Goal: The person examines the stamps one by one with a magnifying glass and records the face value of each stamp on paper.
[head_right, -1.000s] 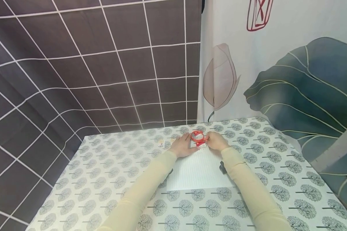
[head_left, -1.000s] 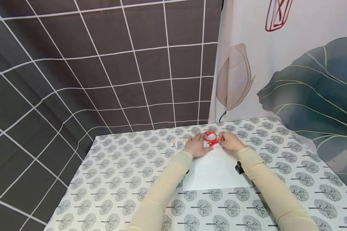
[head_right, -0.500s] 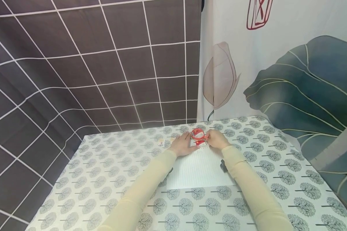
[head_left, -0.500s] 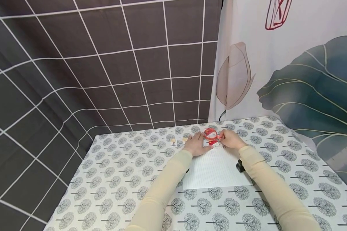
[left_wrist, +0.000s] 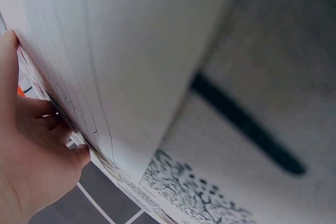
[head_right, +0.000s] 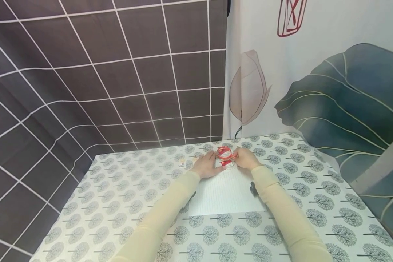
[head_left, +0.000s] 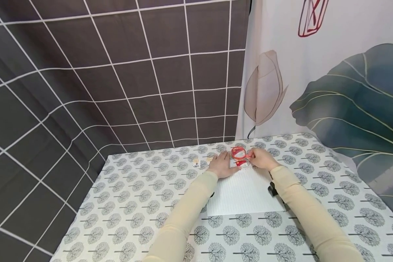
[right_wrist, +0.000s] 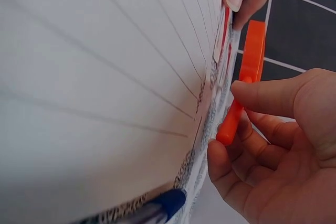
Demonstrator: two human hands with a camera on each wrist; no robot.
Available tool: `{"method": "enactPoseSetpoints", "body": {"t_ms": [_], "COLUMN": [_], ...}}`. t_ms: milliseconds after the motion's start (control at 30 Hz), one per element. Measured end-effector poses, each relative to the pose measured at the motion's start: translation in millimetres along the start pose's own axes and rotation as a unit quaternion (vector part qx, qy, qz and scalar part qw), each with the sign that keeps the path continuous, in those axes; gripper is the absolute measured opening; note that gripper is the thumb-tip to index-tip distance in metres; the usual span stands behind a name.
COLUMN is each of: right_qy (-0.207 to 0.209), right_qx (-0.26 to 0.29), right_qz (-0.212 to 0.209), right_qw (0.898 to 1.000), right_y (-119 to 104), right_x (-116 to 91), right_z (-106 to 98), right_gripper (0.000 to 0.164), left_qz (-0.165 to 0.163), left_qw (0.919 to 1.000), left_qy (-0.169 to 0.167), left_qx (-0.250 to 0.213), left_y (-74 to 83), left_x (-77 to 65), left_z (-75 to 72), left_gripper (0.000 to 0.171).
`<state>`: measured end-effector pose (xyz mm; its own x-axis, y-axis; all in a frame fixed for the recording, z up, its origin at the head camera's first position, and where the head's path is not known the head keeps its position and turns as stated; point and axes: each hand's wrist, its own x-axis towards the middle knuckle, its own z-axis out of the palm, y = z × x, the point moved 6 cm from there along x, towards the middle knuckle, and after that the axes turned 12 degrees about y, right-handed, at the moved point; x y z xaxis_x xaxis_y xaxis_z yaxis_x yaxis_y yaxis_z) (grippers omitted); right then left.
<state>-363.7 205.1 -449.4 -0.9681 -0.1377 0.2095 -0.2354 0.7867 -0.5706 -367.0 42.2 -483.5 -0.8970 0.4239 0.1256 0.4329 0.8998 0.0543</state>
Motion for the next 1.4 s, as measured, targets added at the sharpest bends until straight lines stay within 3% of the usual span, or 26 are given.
{"method": "enactPoseSetpoints", "body": {"t_ms": [200,667,867,1067,1200,1400], "right_qy": [-0.005,0.028,0.030,0.029,0.037,0.025], "right_qx": [0.016,-0.021,-0.003,-0.007,-0.021,-0.030], "right_qz": [0.006,-0.001,-0.003,0.016,0.019,0.043], "right_qw": [1.000,0.999,1.000,0.999,0.999,0.998], "right_y": [2.6,13.7,23.6,46.1,63.9,94.2], "right_x": [-4.3,-16.1,-29.4,-44.7,-52.6,-66.4], "right_z": [-7.0,-41.0,-61.0,-81.1,-97.2,-103.0], "right_gripper": [0.017,0.013,0.016,0.020,0.021,0.014], "left_qz": [-0.008,0.005,0.004,0.001,0.007,0.004], "left_qw": [0.9998,1.0000,0.9999,0.9996,0.9998,0.9999], "left_qy": [-0.020,-0.005,0.001,-0.015,-0.003,-0.003], "left_qx": [0.004,-0.004,-0.012,-0.022,-0.020,-0.016], "left_y": [-1.3,-1.6,-1.1,0.6,2.1,-2.3], "left_x": [3.6,2.6,3.0,1.7,5.7,4.9], "left_z": [6.8,4.4,5.2,9.3,5.9,7.1], "left_gripper": [0.091,0.090,0.088,0.089,0.089,0.089]}}
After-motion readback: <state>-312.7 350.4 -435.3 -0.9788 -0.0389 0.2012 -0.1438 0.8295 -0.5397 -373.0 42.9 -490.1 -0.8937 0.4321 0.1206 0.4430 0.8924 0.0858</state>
